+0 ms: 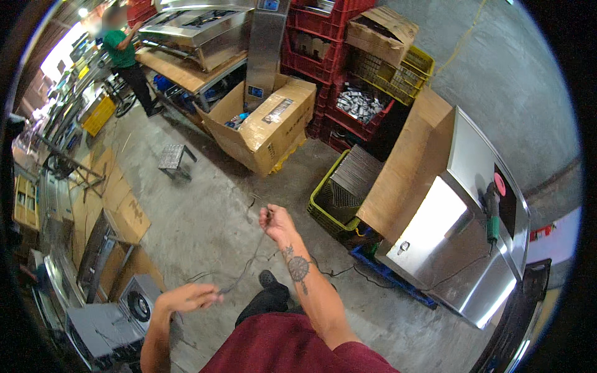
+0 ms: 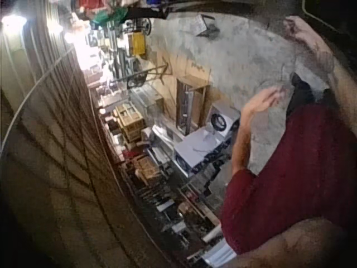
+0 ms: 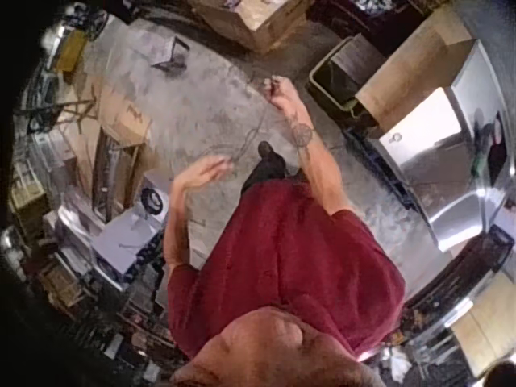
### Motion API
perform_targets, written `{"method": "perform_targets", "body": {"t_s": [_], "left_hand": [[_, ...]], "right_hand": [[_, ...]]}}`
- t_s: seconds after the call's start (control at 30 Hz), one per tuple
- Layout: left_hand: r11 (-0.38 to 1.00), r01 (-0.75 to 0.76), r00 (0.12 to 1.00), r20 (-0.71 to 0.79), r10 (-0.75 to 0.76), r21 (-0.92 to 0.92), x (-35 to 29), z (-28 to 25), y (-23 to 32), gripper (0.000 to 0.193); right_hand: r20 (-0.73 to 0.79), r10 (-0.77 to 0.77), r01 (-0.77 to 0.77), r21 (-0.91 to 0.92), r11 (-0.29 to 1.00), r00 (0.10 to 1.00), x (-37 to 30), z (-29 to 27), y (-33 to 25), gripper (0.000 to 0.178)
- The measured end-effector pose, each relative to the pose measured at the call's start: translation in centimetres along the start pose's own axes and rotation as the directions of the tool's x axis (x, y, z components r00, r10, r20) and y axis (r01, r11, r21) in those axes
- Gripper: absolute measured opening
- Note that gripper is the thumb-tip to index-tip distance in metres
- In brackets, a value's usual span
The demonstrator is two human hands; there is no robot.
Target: The person carries a stainless steel range hood to a workbench, then uses an angle grinder with different polishing pads to smooth and polish the metal surface. The person changes pads and continues polishing different areas of the hood.
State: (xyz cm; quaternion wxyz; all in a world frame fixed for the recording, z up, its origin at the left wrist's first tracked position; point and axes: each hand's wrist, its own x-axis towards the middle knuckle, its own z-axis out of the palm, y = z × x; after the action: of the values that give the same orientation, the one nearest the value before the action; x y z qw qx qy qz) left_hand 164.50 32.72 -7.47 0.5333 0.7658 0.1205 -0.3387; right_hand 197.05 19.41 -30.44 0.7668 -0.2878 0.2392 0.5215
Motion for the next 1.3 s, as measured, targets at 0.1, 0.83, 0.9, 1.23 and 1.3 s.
{"method": "perform_targets", "body": {"t_s": [0.1, 0.83, 0.9, 1.23, 1.3], "left_hand": [[0.987, 0.083, 0.996, -0.043, -0.078, 0.138, -6.8, -1.7, -7.3, 0.028], [0.833, 0.182, -0.309, -0.835, -0.456, -0.522, -29.8, -25.5, -35.6, 0.041], [0.883, 0.122, -0.244, -0.876, -0.417, -0.454, -28.0, -27.0, -35.5, 0.041], [0.973, -0.058, 0.484, -0.859, -0.169, -0.224, 2.8, -25.9, -23.6, 0.031], [0.990, -0.034, 0.487, -0.867, -0.100, -0.134, 5.6, -24.6, -21.7, 0.030]], "right_hand": [[-0.036, 0.065, -0.061, 0.110, 0.992, 0.997, -0.4, -0.9, -1.7, 0.024], [-0.617, -0.306, 0.536, 0.226, 0.814, 0.725, -15.3, -32.8, 0.2, 0.021], [-0.710, -0.247, 0.536, 0.214, 0.817, 0.659, -15.0, -30.2, 0.5, 0.023], [-0.304, -0.466, 0.461, -0.091, 0.883, 0.831, -19.4, -11.3, 4.8, 0.017], [-0.195, -0.538, 0.507, -0.189, 0.841, 0.820, -22.2, -7.3, 4.6, 0.023]]}}
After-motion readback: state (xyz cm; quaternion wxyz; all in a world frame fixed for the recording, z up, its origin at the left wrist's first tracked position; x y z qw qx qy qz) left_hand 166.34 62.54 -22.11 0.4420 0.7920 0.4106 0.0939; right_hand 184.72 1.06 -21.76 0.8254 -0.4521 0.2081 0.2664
